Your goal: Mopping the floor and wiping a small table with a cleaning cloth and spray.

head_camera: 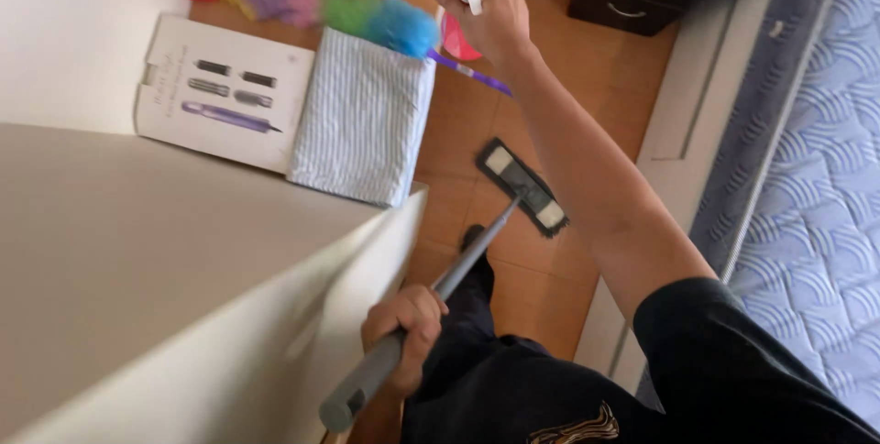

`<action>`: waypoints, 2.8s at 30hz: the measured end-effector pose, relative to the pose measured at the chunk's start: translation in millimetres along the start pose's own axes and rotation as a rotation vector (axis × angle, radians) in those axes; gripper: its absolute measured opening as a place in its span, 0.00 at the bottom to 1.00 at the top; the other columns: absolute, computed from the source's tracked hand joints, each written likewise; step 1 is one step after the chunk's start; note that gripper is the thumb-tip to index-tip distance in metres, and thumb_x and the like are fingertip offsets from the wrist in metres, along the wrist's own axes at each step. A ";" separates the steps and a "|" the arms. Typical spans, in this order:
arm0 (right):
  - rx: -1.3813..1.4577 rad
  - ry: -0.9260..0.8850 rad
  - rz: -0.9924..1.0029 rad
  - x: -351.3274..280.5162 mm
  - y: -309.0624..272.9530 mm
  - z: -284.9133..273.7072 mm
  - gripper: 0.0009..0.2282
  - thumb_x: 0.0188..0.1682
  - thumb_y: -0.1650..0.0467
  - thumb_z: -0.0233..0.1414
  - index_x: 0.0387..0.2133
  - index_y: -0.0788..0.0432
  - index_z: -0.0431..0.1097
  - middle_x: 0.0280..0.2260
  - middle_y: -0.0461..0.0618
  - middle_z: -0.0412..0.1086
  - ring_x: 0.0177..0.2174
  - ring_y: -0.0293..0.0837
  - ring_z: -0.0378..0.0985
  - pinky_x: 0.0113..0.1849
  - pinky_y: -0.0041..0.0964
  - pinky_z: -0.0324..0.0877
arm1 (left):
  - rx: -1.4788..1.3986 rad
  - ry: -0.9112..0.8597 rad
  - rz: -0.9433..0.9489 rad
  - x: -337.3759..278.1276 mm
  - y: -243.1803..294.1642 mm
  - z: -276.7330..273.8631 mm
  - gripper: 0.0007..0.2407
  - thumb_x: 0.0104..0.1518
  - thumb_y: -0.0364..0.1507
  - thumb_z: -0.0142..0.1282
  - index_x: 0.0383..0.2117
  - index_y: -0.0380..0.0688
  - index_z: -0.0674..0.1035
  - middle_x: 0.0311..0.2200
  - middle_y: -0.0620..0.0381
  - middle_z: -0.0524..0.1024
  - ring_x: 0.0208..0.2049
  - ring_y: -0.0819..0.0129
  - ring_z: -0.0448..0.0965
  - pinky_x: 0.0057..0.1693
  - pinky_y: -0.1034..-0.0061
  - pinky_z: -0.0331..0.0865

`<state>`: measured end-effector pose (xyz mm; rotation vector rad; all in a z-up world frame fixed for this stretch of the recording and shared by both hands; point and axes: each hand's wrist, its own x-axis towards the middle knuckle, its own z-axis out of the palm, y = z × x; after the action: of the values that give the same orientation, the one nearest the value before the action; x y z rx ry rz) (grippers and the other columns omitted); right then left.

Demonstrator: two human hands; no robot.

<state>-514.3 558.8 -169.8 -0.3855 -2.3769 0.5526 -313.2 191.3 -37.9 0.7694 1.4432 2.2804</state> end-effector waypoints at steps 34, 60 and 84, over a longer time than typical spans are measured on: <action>0.920 -0.820 0.553 -395.2 -203.1 -455.0 0.22 0.60 0.54 0.39 0.51 0.57 0.68 0.26 0.48 0.75 0.27 0.40 0.80 0.35 0.36 0.74 | 0.499 -1.155 0.004 -138.8 -199.9 97.9 0.06 0.53 0.34 0.61 0.28 0.48 0.79 0.29 0.56 0.78 0.35 0.55 0.80 0.43 0.65 0.73; 0.006 -0.480 1.620 -783.5 -318.9 -454.4 0.26 0.52 0.66 0.51 0.66 0.37 0.59 0.42 0.63 0.76 0.42 0.61 0.79 0.43 0.50 0.74 | 1.424 -1.285 -0.119 -425.8 -397.4 158.4 0.13 0.59 0.31 0.62 0.49 0.61 0.76 0.72 0.61 0.59 0.69 0.56 0.58 0.71 0.51 0.43; -0.044 -0.446 1.458 -680.6 -153.9 -359.5 0.25 0.54 0.64 0.47 0.67 0.42 0.56 0.32 0.73 0.74 0.35 0.72 0.77 0.40 0.63 0.70 | 1.257 -1.945 -0.116 -279.3 -302.5 217.9 0.41 0.45 0.34 0.71 0.67 0.74 0.59 0.74 0.62 0.40 0.74 0.45 0.39 0.74 0.49 0.37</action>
<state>206.8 251.5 -211.2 -2.2318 -2.0990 1.2718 39.0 327.5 -310.7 2.0217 1.2508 -0.3797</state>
